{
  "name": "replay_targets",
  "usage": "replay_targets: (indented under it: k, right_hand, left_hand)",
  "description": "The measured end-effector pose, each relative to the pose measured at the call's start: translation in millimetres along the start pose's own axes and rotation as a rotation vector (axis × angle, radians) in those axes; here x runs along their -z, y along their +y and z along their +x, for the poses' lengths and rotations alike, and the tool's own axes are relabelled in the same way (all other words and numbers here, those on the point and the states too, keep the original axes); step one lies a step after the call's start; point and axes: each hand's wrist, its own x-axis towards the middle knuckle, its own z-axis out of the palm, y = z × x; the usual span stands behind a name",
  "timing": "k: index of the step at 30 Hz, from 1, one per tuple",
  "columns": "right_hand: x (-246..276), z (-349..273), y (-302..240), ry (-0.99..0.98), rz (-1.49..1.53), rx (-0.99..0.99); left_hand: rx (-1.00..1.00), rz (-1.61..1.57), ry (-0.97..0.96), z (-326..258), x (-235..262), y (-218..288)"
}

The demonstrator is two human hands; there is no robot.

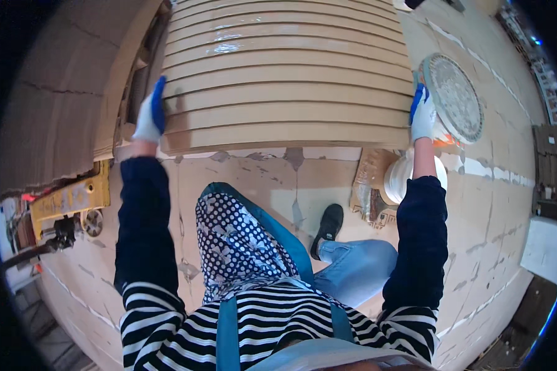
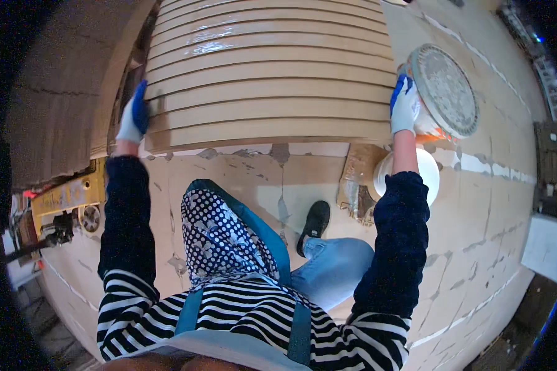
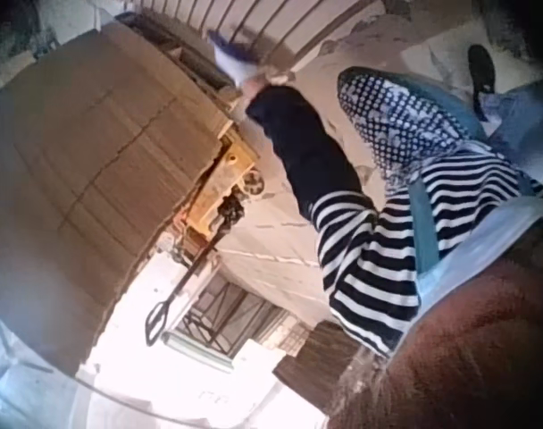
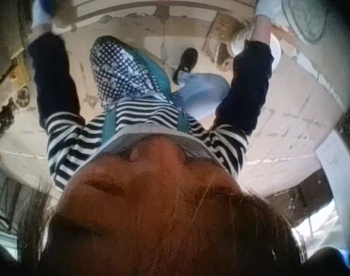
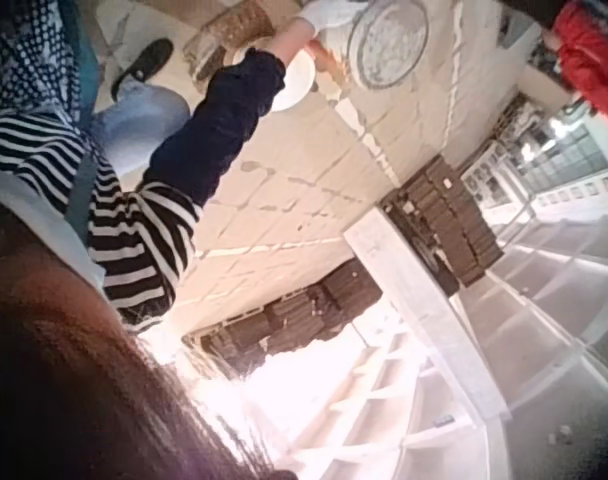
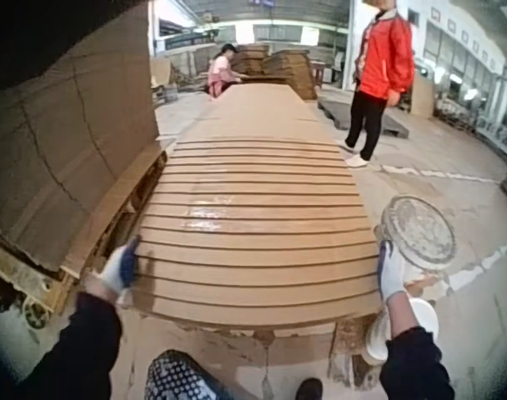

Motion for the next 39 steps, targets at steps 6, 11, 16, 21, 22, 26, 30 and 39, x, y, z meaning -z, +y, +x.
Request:
replay_targets:
  k: [6, 11, 16, 21, 22, 26, 30, 39]
  right_hand:
    - [-13.6, -20.7, -55.6, -0.277, -0.073, -0.226]
    - [-4.0, -22.1, -49.9, -0.304, -0.038, -0.301]
    - [-14.0, -19.0, -42.2, -0.203, -0.036, -0.144]
    - [-17.8, -20.1, -47.9, -0.314, -0.022, -0.233]
    - [-20.6, -20.6, -50.5, -0.309, -0.019, -0.241]
    - [-18.3, -17.0, -39.8, -0.28, -0.067, -0.272]
    - [-18.6, -19.8, -37.1, -0.279, -0.076, -0.289]
    - [-8.5, 18.3, -23.9, -0.394, 0.146, -0.433]
  left_hand:
    - [0.237, 0.082, 0.26, 21.6, -6.2, -32.9]
    - [0.279, 0.188, 0.128, 9.4, -10.7, -16.6]
    - [0.35, -0.218, 0.142, 23.5, -8.0, -7.1]
    - [0.013, 0.109, 0.312, 22.0, -15.1, -39.5]
    - [-0.046, 0.195, 0.403, 21.6, -13.2, -44.3]
    - [-0.047, 0.426, 0.474, 5.3, -36.4, -29.6]
    - [0.041, 0.317, 0.492, -3.7, -35.8, -6.5]
    - [0.225, -0.024, 0.053, 36.6, 15.4, -16.2]
